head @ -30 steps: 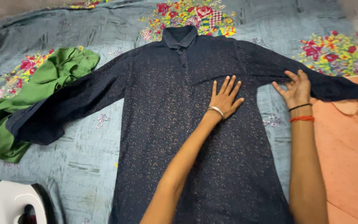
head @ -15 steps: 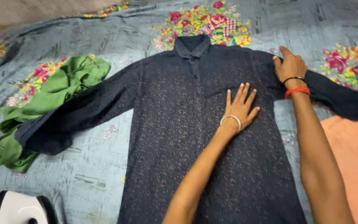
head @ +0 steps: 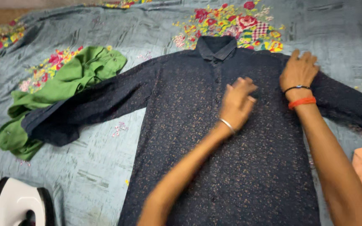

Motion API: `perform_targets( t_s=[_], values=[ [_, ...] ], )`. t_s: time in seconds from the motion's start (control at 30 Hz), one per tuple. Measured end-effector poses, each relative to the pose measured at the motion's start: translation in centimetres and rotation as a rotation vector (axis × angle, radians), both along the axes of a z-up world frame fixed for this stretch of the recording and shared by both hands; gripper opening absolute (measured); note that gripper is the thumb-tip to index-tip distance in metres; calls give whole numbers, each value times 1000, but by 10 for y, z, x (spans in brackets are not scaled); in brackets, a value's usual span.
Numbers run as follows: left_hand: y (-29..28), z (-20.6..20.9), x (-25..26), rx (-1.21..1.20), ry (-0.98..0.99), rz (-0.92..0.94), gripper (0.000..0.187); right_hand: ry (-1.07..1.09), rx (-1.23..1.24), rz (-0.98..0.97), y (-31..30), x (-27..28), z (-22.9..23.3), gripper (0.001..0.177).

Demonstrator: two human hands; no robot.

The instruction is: The person irons a dark blue patterned shirt laid out on a bed. They smooth the fabric, use a white and black iron to press the body and sleeves, and fold the shirt in half before placing it on top of a peach-colored shirt.

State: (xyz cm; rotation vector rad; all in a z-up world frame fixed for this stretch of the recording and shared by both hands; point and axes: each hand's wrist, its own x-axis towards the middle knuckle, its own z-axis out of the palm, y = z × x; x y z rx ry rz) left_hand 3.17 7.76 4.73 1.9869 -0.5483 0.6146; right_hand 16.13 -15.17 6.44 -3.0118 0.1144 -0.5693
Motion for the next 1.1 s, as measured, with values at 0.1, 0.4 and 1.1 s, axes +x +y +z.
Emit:
perform_targets(
  t_s=[0.1,0.4,1.1],
  values=[
    [92,0,63,399,25,330,36,51,73,234,41,-18,12,52],
    [252,-38,152,855,253,436,60,137,156,242,94,41,-40,72],
    [72,17,-300,700,199,-4,74,78,147,319,114,-467,15,64]
  ],
)
